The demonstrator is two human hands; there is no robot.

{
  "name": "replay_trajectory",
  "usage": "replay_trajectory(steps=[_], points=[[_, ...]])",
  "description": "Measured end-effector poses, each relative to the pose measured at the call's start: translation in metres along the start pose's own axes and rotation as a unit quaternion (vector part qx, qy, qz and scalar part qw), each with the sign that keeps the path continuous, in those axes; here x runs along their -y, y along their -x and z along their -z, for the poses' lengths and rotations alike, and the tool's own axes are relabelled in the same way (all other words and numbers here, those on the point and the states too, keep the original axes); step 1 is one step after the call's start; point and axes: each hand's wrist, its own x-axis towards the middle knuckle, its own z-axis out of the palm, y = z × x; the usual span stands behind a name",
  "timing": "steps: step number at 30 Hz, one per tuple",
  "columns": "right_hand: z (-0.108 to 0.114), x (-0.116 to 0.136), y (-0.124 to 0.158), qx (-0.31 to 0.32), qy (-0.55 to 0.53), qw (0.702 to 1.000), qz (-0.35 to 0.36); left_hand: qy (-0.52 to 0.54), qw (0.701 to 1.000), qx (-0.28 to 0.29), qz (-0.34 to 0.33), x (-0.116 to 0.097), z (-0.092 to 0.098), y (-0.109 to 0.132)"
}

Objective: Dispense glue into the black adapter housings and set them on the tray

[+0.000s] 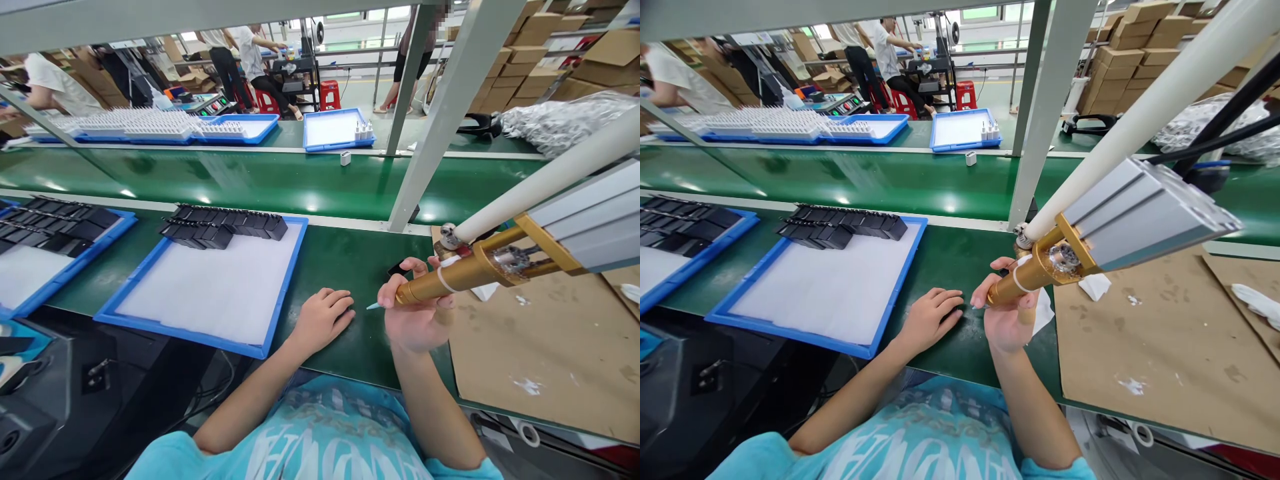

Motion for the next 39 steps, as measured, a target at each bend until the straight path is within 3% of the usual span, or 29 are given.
replay_trajectory(steps=[8,13,16,18,20,22,24,25,27,30,35,37,39], points=[[0.001,0.001,0.000,0.003,-0.008,1.000,-0.001,-0.052,0.998,0.030,-0.002,-0.001,-0.003,-0.005],[-0.001,0.002,-0.001,-0.012,0.009,1.000,0.000,-0.046,0.996,0.079,0.017,-0.003,0.005,-0.002],[-0.001,0.002,-0.001,-0.018,0.016,1.000,-0.001,0.019,0.994,0.085,0.069,-0.001,0.010,0.001],[0.000,0.002,-0.002,-0.017,0.014,1.000,-0.002,0.150,0.977,0.057,0.142,0.001,0.014,0.002],[0.002,0.002,-0.002,-0.015,0.010,1.000,-0.005,0.350,0.905,0.028,0.239,0.002,0.019,0.003],[0.003,0.003,-0.002,-0.011,0.005,1.000,-0.005,0.542,0.784,0.012,0.303,0.002,0.025,0.003],[0.004,0.003,-0.002,-0.013,-0.001,1.000,-0.004,0.661,0.679,-0.004,0.320,0.002,0.033,0.003],[0.005,0.003,-0.002,-0.014,-0.003,1.000,-0.004,0.692,0.648,-0.014,0.318,0.001,0.037,0.003],[0.006,0.003,-0.002,-0.015,-0.008,1.000,-0.006,0.721,0.619,-0.033,0.311,0.001,0.043,0.004],[0.009,0.002,-0.002,-0.014,-0.012,1.000,-0.009,0.735,0.614,-0.048,0.285,0.007,0.049,0.006],[0.017,0.000,-0.003,-0.013,-0.016,1.000,-0.005,0.733,0.637,-0.060,0.231,0.031,0.059,0.014],[0.019,-0.001,-0.004,-0.011,-0.015,1.000,-0.003,0.722,0.655,-0.067,0.213,0.042,0.067,0.019],[0.020,-0.001,-0.004,-0.012,-0.014,1.000,-0.002,0.681,0.698,-0.079,0.208,0.053,0.076,0.023]])
